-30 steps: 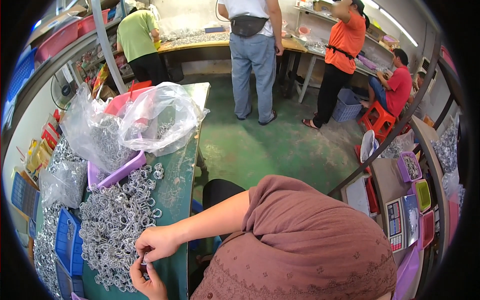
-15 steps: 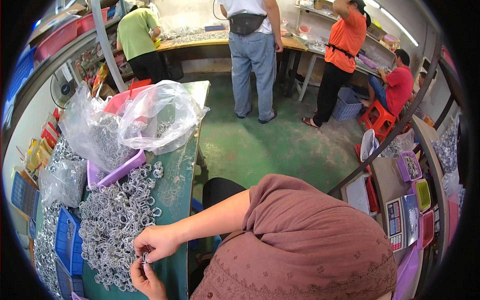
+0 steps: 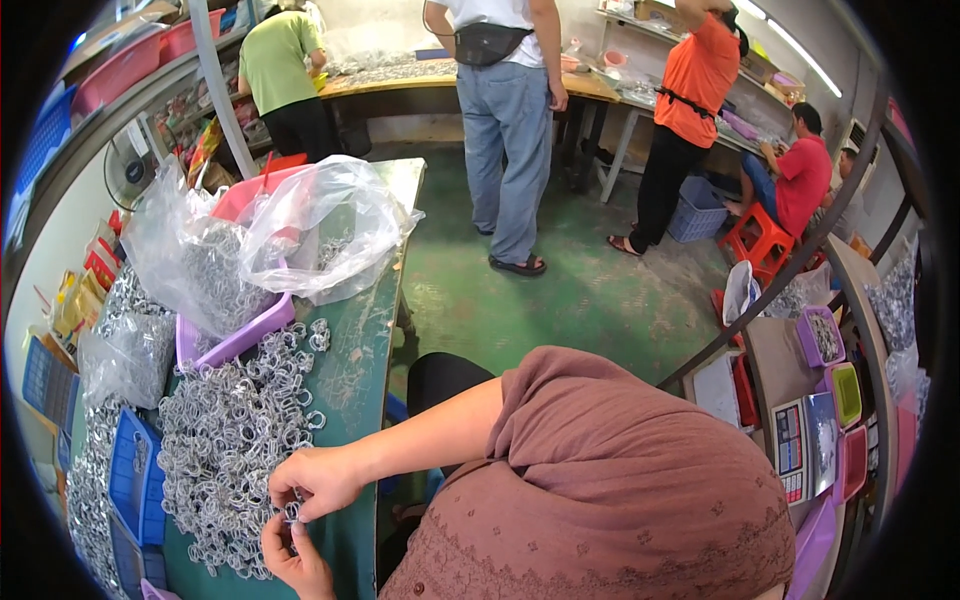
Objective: The person picks up metal ring clips from a pile on the table and interlocks them together by hand.
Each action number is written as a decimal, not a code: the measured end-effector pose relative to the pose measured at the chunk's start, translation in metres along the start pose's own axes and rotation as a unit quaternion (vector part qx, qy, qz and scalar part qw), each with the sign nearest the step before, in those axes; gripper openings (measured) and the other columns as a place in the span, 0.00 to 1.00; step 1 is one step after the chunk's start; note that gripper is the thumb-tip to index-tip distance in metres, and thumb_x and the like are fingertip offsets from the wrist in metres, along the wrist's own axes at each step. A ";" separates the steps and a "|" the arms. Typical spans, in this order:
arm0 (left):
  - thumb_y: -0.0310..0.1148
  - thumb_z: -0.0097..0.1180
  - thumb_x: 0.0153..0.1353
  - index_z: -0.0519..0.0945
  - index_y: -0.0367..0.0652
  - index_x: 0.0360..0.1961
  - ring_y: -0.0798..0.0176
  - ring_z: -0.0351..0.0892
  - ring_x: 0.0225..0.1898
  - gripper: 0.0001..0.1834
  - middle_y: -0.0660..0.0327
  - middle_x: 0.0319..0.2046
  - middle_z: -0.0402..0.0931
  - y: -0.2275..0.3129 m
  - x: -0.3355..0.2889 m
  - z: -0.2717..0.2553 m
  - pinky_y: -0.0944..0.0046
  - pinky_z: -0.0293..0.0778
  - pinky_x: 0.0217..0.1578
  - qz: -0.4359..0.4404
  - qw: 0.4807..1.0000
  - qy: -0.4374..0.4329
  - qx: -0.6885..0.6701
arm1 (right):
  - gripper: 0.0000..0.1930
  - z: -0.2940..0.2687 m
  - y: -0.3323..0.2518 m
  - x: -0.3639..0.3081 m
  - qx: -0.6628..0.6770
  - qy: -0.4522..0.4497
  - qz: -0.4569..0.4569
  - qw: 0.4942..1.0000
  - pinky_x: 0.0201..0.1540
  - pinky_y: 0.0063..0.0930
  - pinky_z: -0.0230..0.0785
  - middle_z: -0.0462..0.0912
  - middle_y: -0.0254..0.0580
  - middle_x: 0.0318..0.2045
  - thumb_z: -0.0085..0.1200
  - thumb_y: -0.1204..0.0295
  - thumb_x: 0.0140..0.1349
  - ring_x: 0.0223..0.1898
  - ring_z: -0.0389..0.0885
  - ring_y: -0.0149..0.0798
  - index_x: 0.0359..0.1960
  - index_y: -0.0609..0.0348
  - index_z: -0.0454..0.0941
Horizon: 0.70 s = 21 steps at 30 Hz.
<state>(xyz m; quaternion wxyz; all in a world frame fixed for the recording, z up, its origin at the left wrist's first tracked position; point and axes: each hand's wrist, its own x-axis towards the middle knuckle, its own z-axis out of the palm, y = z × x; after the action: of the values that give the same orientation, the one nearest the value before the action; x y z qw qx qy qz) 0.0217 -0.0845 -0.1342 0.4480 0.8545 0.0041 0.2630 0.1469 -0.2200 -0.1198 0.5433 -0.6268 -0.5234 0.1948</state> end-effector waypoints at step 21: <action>0.25 0.47 0.57 0.69 0.32 0.39 0.72 0.67 0.32 0.10 0.62 0.32 0.69 -0.022 -0.006 0.003 0.75 0.64 0.33 -0.039 0.996 -0.011 -0.074 | 0.15 0.001 0.005 0.001 0.012 -0.009 -0.001 1.000 0.27 0.26 0.65 0.72 0.39 0.27 0.55 0.76 0.41 0.24 0.71 0.32 0.34 0.62 0.70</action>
<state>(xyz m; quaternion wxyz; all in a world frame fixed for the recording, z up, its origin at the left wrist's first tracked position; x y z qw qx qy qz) 0.0233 -0.0753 -0.1553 0.5198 0.8211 0.0133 0.2355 0.1489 -0.2180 -0.1242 0.5458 -0.6181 -0.5267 0.2062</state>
